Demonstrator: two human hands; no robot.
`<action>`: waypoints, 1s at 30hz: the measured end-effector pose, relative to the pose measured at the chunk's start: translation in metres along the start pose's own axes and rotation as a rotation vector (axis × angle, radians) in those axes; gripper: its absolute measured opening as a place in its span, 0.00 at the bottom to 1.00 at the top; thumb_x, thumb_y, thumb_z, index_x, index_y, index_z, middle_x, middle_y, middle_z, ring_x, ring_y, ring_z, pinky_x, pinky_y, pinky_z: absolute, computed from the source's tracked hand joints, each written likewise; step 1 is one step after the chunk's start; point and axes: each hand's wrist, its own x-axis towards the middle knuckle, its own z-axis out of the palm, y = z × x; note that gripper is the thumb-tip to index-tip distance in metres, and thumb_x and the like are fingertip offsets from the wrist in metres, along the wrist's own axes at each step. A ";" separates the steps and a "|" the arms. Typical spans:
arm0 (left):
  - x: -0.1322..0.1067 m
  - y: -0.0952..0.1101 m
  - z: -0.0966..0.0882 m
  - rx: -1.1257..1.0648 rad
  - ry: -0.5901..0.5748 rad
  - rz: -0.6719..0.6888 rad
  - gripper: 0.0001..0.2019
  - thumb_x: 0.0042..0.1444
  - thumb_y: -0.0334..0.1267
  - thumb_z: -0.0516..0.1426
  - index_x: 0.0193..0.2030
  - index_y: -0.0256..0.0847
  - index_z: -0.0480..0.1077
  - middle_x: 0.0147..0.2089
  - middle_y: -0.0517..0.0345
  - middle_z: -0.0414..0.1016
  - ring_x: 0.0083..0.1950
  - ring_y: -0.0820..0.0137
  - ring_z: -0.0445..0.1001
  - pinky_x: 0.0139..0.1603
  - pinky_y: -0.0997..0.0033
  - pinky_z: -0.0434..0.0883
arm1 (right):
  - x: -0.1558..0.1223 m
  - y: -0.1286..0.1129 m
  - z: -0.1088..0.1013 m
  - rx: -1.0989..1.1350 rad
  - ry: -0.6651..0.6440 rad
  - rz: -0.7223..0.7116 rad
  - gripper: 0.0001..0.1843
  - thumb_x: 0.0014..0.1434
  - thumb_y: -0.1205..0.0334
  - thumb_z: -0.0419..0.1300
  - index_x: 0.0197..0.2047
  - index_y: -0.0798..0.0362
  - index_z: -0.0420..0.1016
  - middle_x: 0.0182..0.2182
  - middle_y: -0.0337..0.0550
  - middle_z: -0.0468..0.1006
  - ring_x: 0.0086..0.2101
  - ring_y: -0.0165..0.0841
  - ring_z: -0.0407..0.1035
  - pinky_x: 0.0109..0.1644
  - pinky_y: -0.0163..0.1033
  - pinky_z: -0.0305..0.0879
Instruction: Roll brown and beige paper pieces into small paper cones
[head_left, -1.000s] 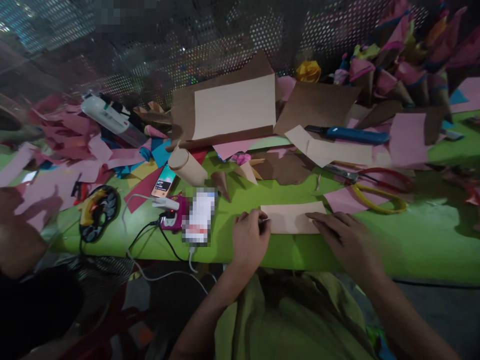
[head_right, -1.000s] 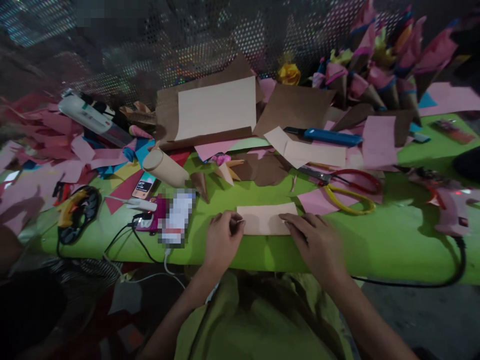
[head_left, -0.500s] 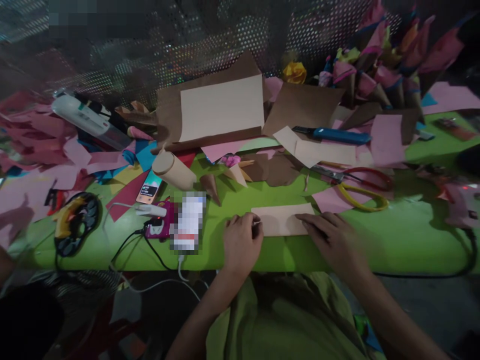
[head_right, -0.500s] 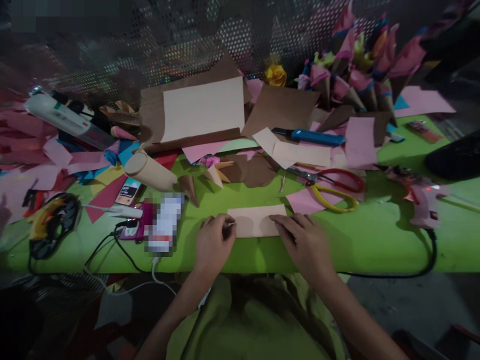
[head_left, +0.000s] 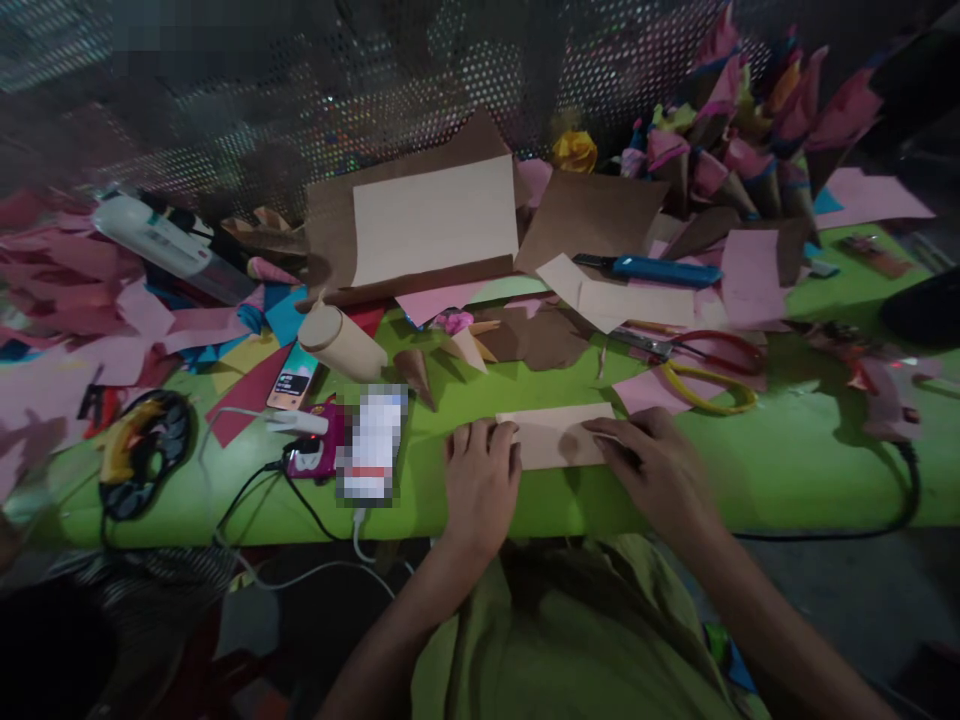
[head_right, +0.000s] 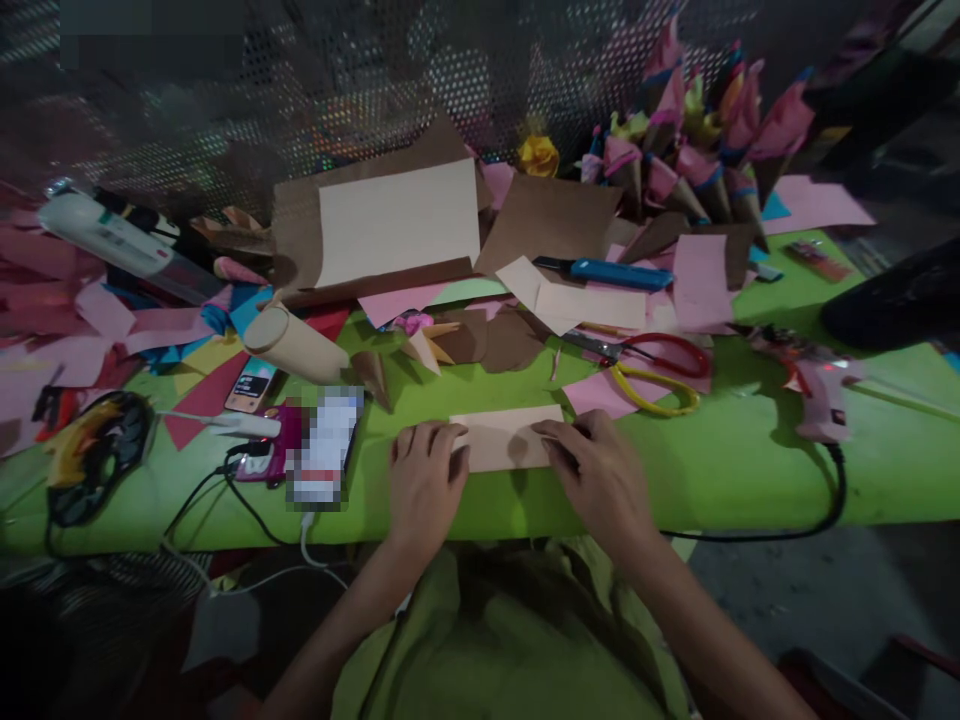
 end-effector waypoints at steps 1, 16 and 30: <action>-0.001 0.000 0.001 0.020 0.031 0.072 0.11 0.62 0.30 0.60 0.50 0.44 0.73 0.47 0.52 0.77 0.49 0.61 0.72 0.47 0.61 0.70 | 0.000 0.000 0.000 0.000 0.003 0.002 0.16 0.68 0.56 0.53 0.48 0.46 0.83 0.35 0.48 0.71 0.34 0.40 0.69 0.35 0.43 0.65; -0.014 -0.003 -0.008 0.052 -0.271 0.453 0.24 0.68 0.42 0.52 0.70 0.52 0.61 0.63 0.49 0.68 0.60 0.59 0.67 0.57 0.59 0.72 | 0.004 0.003 0.006 0.043 0.009 -0.014 0.17 0.67 0.58 0.53 0.48 0.49 0.82 0.35 0.49 0.72 0.35 0.42 0.70 0.39 0.46 0.67; -0.017 -0.003 0.001 0.042 -0.241 0.470 0.20 0.64 0.46 0.58 0.60 0.41 0.71 0.66 0.44 0.65 0.62 0.56 0.65 0.61 0.55 0.69 | -0.042 -0.044 0.006 -0.060 -0.023 -0.343 0.27 0.69 0.59 0.53 0.70 0.47 0.61 0.59 0.47 0.77 0.57 0.41 0.69 0.60 0.50 0.63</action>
